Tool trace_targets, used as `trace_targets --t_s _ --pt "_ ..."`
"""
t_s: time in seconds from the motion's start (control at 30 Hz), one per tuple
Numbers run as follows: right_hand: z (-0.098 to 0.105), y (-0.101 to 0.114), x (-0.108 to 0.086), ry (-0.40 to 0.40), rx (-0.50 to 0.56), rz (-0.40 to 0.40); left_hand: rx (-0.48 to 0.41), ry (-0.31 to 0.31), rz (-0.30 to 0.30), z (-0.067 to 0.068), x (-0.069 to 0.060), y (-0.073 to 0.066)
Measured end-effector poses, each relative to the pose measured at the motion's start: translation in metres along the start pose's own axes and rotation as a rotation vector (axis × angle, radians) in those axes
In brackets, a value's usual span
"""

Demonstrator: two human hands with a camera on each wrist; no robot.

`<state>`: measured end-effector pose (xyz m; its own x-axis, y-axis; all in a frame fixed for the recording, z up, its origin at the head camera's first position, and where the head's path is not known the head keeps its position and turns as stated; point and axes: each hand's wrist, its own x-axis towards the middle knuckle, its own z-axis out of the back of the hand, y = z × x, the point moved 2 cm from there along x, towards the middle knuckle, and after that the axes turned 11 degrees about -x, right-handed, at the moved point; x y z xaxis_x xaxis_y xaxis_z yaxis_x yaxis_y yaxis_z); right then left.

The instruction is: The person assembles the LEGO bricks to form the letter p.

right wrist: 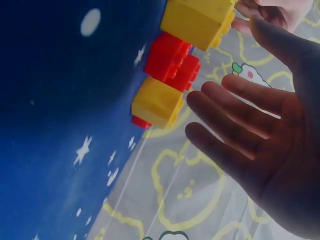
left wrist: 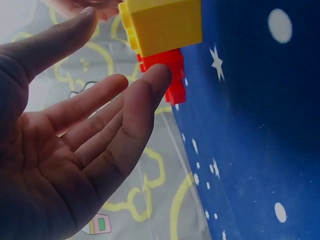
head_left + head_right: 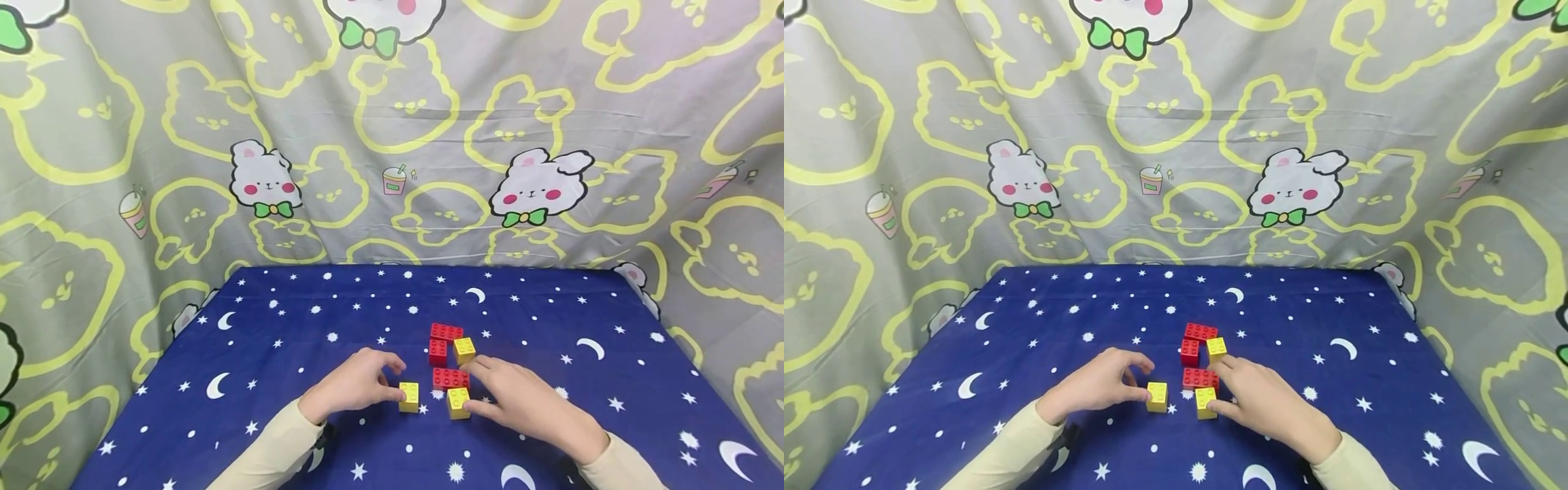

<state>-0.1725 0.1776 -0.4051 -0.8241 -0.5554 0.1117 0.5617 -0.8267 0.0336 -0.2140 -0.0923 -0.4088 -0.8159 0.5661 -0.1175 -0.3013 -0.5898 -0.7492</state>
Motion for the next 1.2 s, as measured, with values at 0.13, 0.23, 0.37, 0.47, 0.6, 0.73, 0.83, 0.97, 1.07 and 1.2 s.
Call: trace_targets --t_s 0.13,0.23,0.37,0.47,0.6,0.73,0.83,0.97,1.07,1.2 --pt "-0.005 0.004 0.001 0.004 0.037 0.019 -0.003 0.018 0.013 -0.004 0.0 0.003" --pt "-0.01 0.005 0.003 0.023 0.091 0.022 -0.01 0.027 0.016 -0.005 0.0 0.003" --pt "-0.016 0.006 0.003 0.039 0.14 0.03 -0.026 0.033 0.017 -0.007 0.0 0.003" --pt "-0.019 0.006 0.003 0.04 0.151 0.039 -0.032 0.036 0.015 -0.008 0.001 0.002" --pt "-0.021 0.006 0.002 0.036 0.142 0.049 -0.026 0.045 0.022 -0.012 0.002 0.003" --pt "-0.022 0.006 0.002 0.011 0.116 0.074 -0.023 0.055 0.033 -0.014 0.004 0.003" --pt "-0.022 0.006 0.002 0.004 0.113 0.085 -0.025 0.057 0.033 -0.015 0.004 0.001" --pt "-0.022 0.005 0.003 0.022 0.126 0.075 -0.038 0.057 0.022 -0.017 0.004 -0.003" --pt "-0.022 0.005 0.003 0.032 0.139 0.07 -0.048 0.06 0.013 -0.021 0.004 -0.005" --pt "-0.023 0.006 0.003 0.043 0.163 0.071 -0.054 0.063 -0.008 -0.027 0.005 -0.006"
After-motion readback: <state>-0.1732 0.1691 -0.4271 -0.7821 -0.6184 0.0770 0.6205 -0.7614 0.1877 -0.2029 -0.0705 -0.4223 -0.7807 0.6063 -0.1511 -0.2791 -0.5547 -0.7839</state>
